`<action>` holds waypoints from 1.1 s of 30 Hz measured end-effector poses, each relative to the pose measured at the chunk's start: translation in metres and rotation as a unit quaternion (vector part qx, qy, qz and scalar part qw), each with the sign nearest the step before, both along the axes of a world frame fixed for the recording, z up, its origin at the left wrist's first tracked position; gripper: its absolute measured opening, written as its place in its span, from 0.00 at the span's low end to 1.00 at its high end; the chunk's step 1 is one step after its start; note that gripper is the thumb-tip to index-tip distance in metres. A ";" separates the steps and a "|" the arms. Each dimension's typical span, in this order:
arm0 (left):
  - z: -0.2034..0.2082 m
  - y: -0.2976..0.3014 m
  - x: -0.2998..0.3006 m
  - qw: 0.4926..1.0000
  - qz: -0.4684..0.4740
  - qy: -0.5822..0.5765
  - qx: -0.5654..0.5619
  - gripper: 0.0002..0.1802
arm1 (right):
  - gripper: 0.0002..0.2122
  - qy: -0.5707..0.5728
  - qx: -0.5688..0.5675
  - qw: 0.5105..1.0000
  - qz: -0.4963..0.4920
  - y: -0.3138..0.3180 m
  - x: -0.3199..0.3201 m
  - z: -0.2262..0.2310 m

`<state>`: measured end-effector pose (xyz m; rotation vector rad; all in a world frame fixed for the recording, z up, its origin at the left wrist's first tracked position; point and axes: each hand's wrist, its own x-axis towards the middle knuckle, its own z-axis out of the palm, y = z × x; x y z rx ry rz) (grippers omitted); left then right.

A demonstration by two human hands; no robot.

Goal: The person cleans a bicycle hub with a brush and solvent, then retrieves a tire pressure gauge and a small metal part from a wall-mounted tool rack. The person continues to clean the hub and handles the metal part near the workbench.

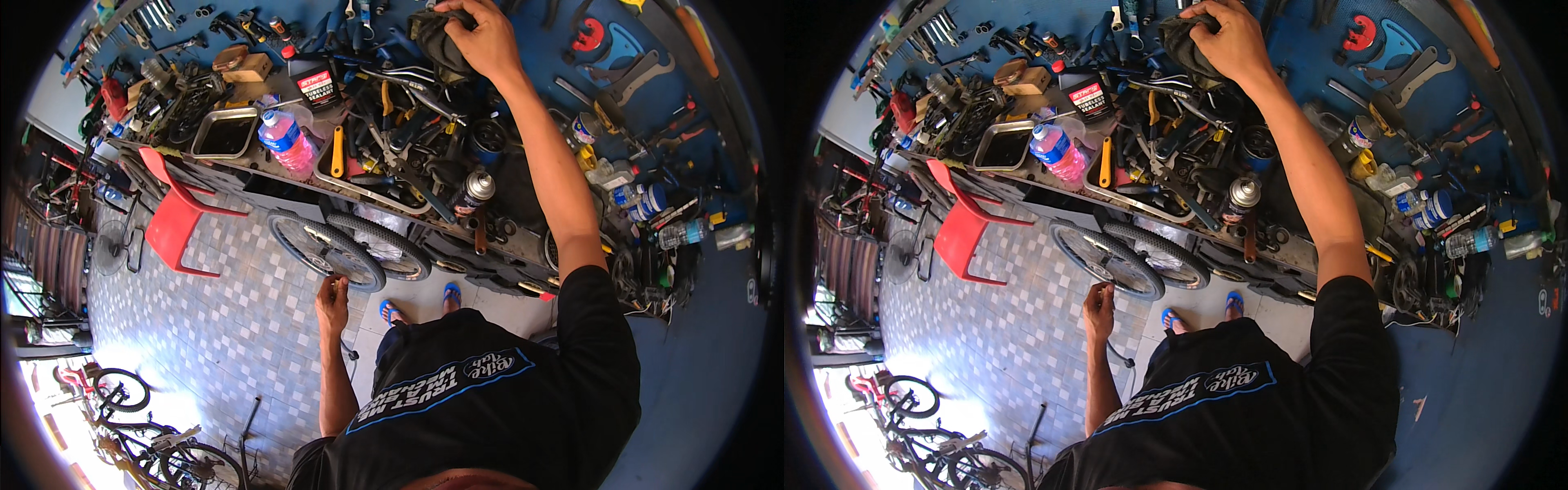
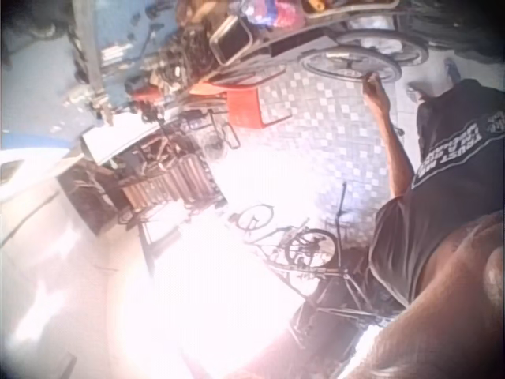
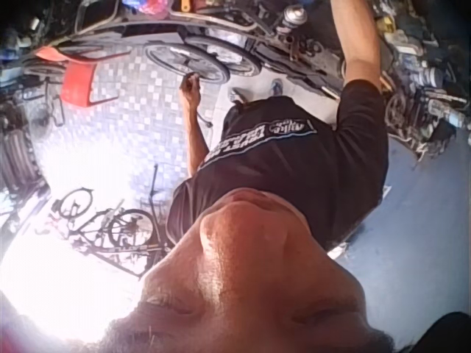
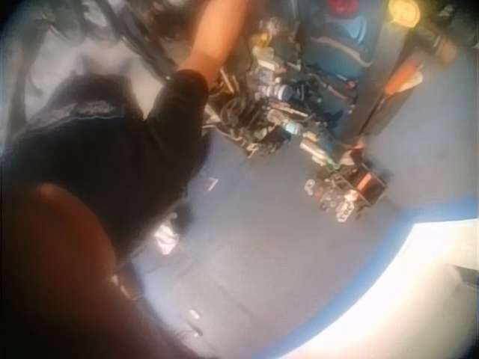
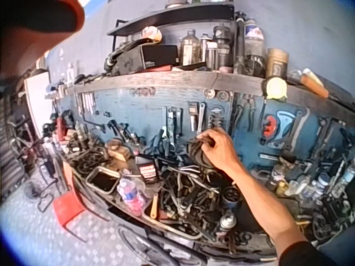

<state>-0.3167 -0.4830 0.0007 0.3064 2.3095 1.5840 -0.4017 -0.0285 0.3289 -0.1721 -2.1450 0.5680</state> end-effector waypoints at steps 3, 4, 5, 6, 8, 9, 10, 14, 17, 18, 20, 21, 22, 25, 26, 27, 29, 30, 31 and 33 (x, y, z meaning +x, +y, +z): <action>0.003 0.001 0.001 1.000 -0.006 0.001 -0.018 0.18 | 0.14 -0.012 0.021 1.000 -0.020 0.003 0.008 -0.007; 0.004 0.005 -0.001 1.000 -0.010 0.005 -0.022 0.18 | 0.13 0.014 0.064 0.998 -0.021 0.012 0.010 -0.019; 0.002 0.005 -0.001 1.000 -0.013 0.007 -0.018 0.19 | 0.12 0.046 0.110 0.993 -0.018 0.018 0.006 -0.026; -0.005 0.003 0.000 1.000 -0.010 0.001 -0.020 0.19 | 0.11 0.040 0.076 0.996 -0.006 0.006 0.005 -0.030; -0.017 0.004 -0.001 1.000 -0.012 0.006 -0.018 0.19 | 0.11 0.026 0.057 0.998 0.027 -0.012 0.004 -0.045; -0.020 0.005 -0.001 1.000 -0.016 0.014 -0.016 0.19 | 0.11 0.001 0.065 0.996 0.058 -0.021 0.007 -0.057; -0.021 0.006 0.000 1.000 -0.015 0.015 -0.011 0.18 | 0.11 -0.071 0.066 0.993 0.061 -0.033 0.011 -0.071; -0.017 0.016 0.000 0.999 -0.006 0.011 0.039 0.16 | 0.22 -0.453 0.135 0.871 0.134 -0.044 0.020 -0.119; -0.005 0.014 0.001 1.000 -0.005 0.024 0.002 0.18 | 0.21 -0.421 0.097 0.896 0.102 -0.059 0.028 -0.119; 0.003 0.012 0.001 1.000 -0.008 0.004 -0.019 0.20 | 0.20 -0.410 0.078 0.903 0.103 -0.059 0.028 -0.117; 0.001 0.006 0.007 1.000 0.000 0.014 -0.020 0.20 | 0.19 -0.386 0.060 0.914 0.106 -0.064 0.032 -0.113; 0.000 0.004 0.009 1.000 0.003 0.019 -0.021 0.20 | 0.18 -0.371 0.067 0.920 0.108 -0.067 0.032 -0.112; -0.001 0.001 0.011 1.000 0.005 0.007 -0.023 0.21 | 0.17 -0.364 0.073 0.922 0.111 -0.072 0.033 -0.110; -0.004 -0.007 0.018 1.000 0.006 0.002 -0.023 0.20 | 0.17 -0.358 0.068 0.922 0.130 -0.086 0.043 -0.106; -0.006 -0.007 0.019 1.000 0.007 0.002 -0.025 0.21 | 0.17 -0.344 0.062 0.927 0.137 -0.091 0.049 -0.105; -0.008 -0.008 0.020 1.000 0.006 0.001 -0.031 0.21 | 0.16 -0.333 0.061 0.930 0.143 -0.095 0.051 -0.107; -0.005 -0.007 0.023 0.999 -0.002 -0.006 -0.041 0.21 | 0.15 -0.316 0.056 0.935 0.151 -0.099 0.059 -0.110; -0.004 -0.006 0.022 0.999 -0.007 -0.001 -0.040 0.21 | 0.15 -0.311 0.048 0.937 0.154 -0.101 0.062 -0.110; -0.003 -0.007 0.024 0.999 -0.006 0.002 -0.043 0.21 | 0.15 -0.308 0.048 0.937 0.160 -0.106 0.067 -0.109; -0.003 -0.009 0.023 0.999 -0.006 0.009 -0.049 0.21 | 0.15 -0.302 0.047 0.936 0.173 -0.116 0.075 -0.105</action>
